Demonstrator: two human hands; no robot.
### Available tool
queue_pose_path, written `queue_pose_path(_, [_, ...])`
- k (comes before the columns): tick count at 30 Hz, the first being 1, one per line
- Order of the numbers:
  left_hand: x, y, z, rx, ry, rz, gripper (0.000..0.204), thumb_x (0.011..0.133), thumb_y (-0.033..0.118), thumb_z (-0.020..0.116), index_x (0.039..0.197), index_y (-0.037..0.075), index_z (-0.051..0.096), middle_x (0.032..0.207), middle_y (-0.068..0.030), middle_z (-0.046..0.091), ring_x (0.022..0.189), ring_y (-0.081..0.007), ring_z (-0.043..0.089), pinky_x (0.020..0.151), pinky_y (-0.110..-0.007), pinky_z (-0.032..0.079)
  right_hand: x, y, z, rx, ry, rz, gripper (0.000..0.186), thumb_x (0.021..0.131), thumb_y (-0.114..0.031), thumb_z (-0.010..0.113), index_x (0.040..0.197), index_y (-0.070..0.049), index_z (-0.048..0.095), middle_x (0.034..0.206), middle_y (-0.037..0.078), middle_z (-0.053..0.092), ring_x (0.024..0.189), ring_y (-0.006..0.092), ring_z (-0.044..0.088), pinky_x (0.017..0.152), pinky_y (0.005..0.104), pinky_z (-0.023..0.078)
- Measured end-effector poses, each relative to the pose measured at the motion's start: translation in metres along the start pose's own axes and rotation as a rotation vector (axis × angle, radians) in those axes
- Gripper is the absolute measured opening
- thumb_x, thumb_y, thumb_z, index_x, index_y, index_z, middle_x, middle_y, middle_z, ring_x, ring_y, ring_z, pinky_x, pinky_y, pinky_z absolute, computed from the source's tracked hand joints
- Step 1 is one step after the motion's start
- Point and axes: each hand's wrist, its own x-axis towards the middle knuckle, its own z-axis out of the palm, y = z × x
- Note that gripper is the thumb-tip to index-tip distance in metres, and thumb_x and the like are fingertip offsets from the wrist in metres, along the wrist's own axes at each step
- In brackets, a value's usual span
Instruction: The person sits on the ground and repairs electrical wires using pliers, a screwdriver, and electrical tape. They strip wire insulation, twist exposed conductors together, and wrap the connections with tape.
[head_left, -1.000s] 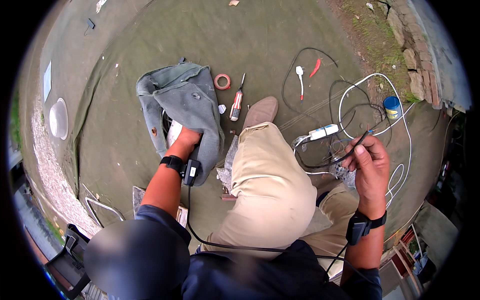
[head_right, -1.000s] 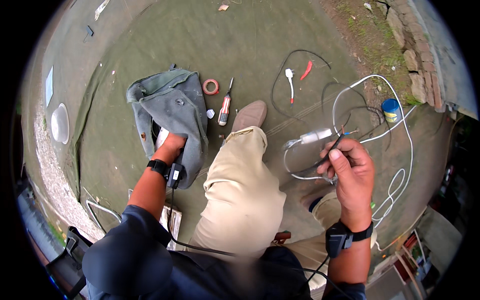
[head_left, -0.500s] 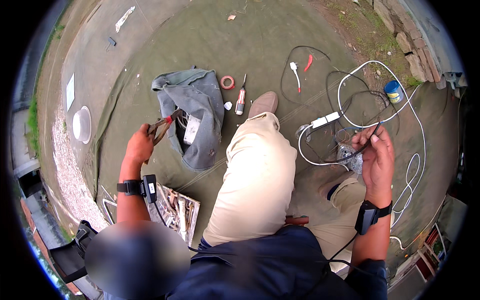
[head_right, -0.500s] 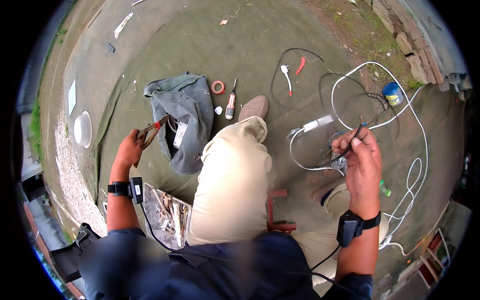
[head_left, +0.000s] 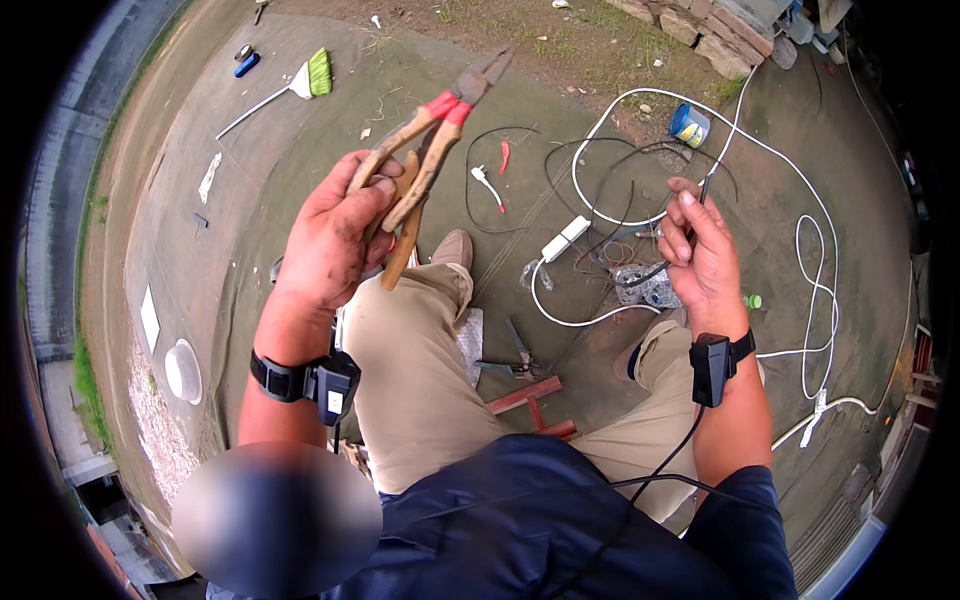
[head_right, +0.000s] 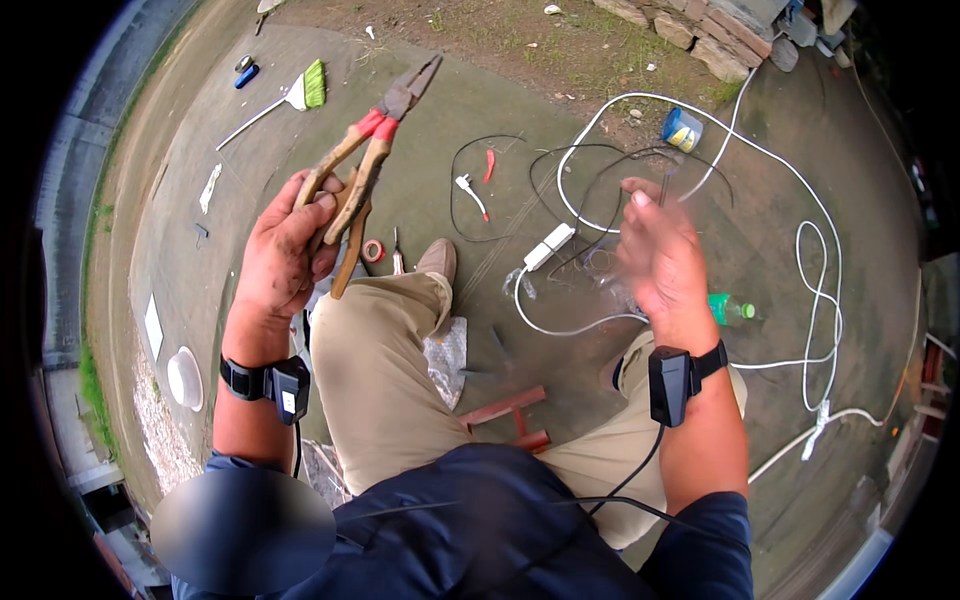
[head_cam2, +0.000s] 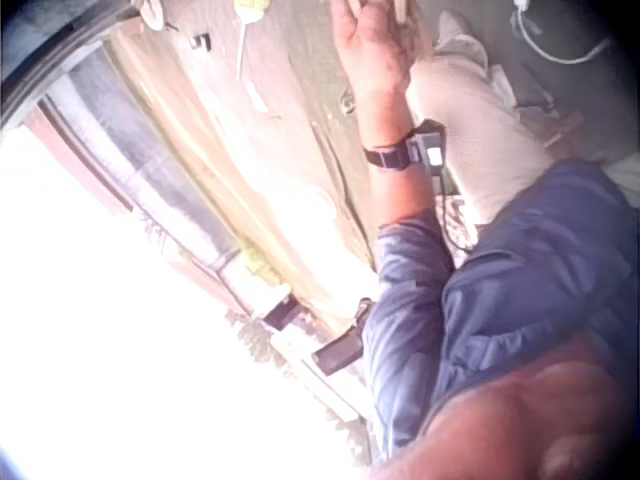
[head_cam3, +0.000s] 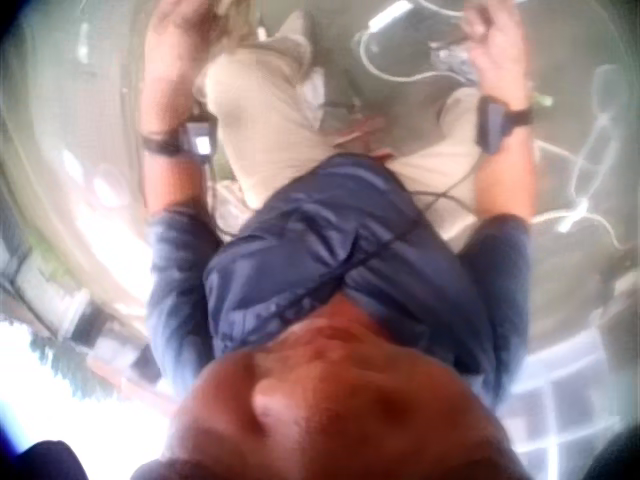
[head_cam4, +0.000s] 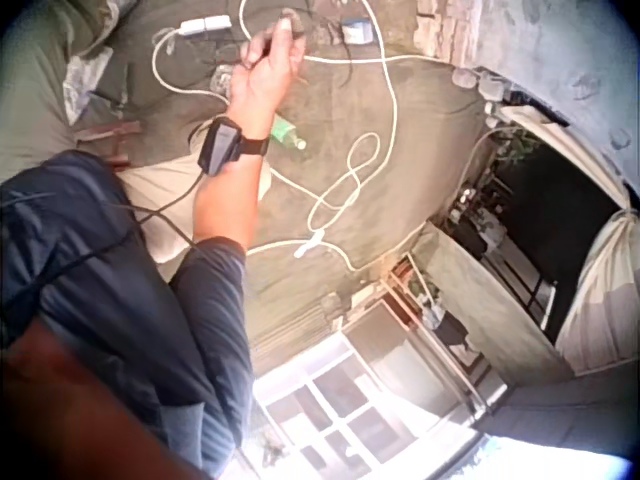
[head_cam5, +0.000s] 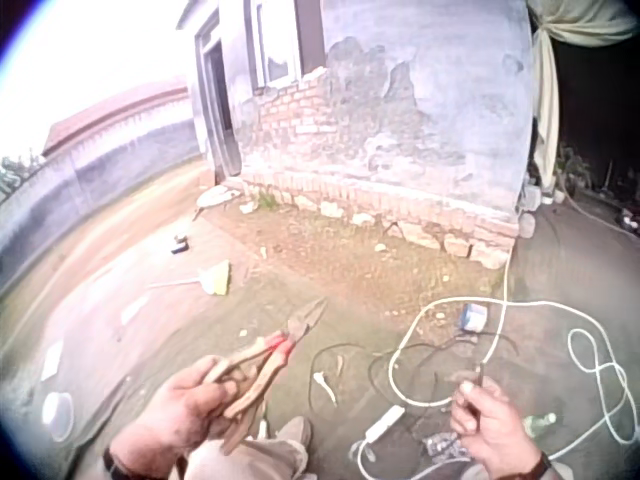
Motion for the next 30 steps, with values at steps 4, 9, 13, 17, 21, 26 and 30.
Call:
queue_pose_path(4, [0.038, -0.018, 0.105, 0.043, -0.326, -0.061, 0.02, 0.097, 0.015, 0.054, 0.115, 0.008, 0.055, 0.078, 0.001, 0.052, 0.053, -0.0064, 0.038, 0.046, -0.022, 0.03, 0.003, -0.015, -0.021, -0.056, 0.022, -0.044, 0.048, 0.096, -0.027, 0.065, 0.134, -0.001, 0.052, 0.122, 0.011, 0.062, 0.051, 0.0019, 0.033, 0.048, 0.02, 0.027])
queue_pose_path(9, [0.06, -0.082, 0.168, 0.186, -0.371, 0.119, 0.019, 0.101, 0.017, 0.053, 0.117, 0.008, 0.054, 0.079, 0.0023, 0.053, 0.059, -0.0035, 0.04, 0.051, -0.021, 0.033, 0.007, -0.01, -0.03, -0.015, -0.05, 0.056, 0.045, 0.099, -0.032, 0.062, 0.132, -0.002, 0.055, 0.125, 0.013, 0.063, 0.051, 0.001, 0.035, 0.048, 0.0191, 0.029])
queue_pose_path(13, [0.057, -0.112, 0.18, 0.632, -0.362, 0.399, 0.02, 0.098, 0.011, 0.054, 0.116, 0.004, 0.053, 0.083, -0.0071, 0.059, 0.07, -0.0153, 0.058, 0.062, -0.031, 0.047, 0.01, 0.005, -0.032, -0.017, 0.029, 0.118, 0.029, 0.098, -0.035, 0.063, 0.112, -0.009, 0.064, 0.079, -0.007, 0.058, 0.05, 0.0008, 0.034, 0.045, 0.0186, 0.024])
queue_pose_path(17, [0.051, -0.119, 0.186, 0.834, -0.317, 0.632, 0.033, 0.085, 0.008, 0.066, 0.116, 0.002, 0.055, 0.09, -0.0181, 0.065, 0.081, -0.0385, 0.064, 0.07, -0.042, 0.051, 0.012, 0.015, -0.03, -0.008, 0.16, 0.162, 0.022, 0.097, -0.034, 0.065, 0.098, -0.011, 0.065, 0.074, -0.008, 0.054, 0.048, 0.0007, 0.032, 0.042, 0.0191, 0.021])
queue_pose_path(21, [0.051, -0.118, 0.189, 0.795, -0.272, 0.444, 0.05, 0.078, 0.011, 0.074, 0.124, 0.001, 0.055, 0.085, -0.0135, 0.062, 0.078, -0.0277, 0.064, 0.068, -0.038, 0.05, 0.015, 0.017, -0.032, 0.034, 0.207, 0.185, 0.018, 0.097, -0.027, 0.063, 0.1, -0.009, 0.061, 0.078, -0.004, 0.058, 0.046, 0.002, 0.034, 0.041, 0.0198, 0.022])
queue_pose_path(26, [0.065, -0.108, 0.174, 0.5, -0.372, 0.01, 0.051, 0.083, 0.01, 0.073, 0.128, -0.005, 0.056, 0.082, -0.0017, 0.058, 0.072, -0.0105, 0.054, 0.061, -0.029, 0.046, 0.017, 0.012, -0.033, -0.013, 0.225, 0.089, 0.022, 0.098, -0.026, 0.059, 0.106, -0.006, 0.057, 0.101, 0.012, 0.071, 0.043, 0.0041, 0.033, 0.041, 0.021, 0.027])
queue_pose_path(30, [0.073, -0.09, 0.152, 0.052, -0.372, -0.168, 0.04, 0.09, 0.005, 0.065, 0.129, -0.003, 0.056, 0.083, -0.0008, 0.06, 0.066, -0.0061, 0.048, 0.058, -0.023, 0.04, 0.018, -0.001, -0.044, -0.041, 0.173, 0.009, 0.021, 0.097, -0.029, 0.064, 0.101, -0.009, 0.057, 0.094, 0.01, 0.07, 0.046, 0.0033, 0.039, 0.041, 0.0202, 0.028])
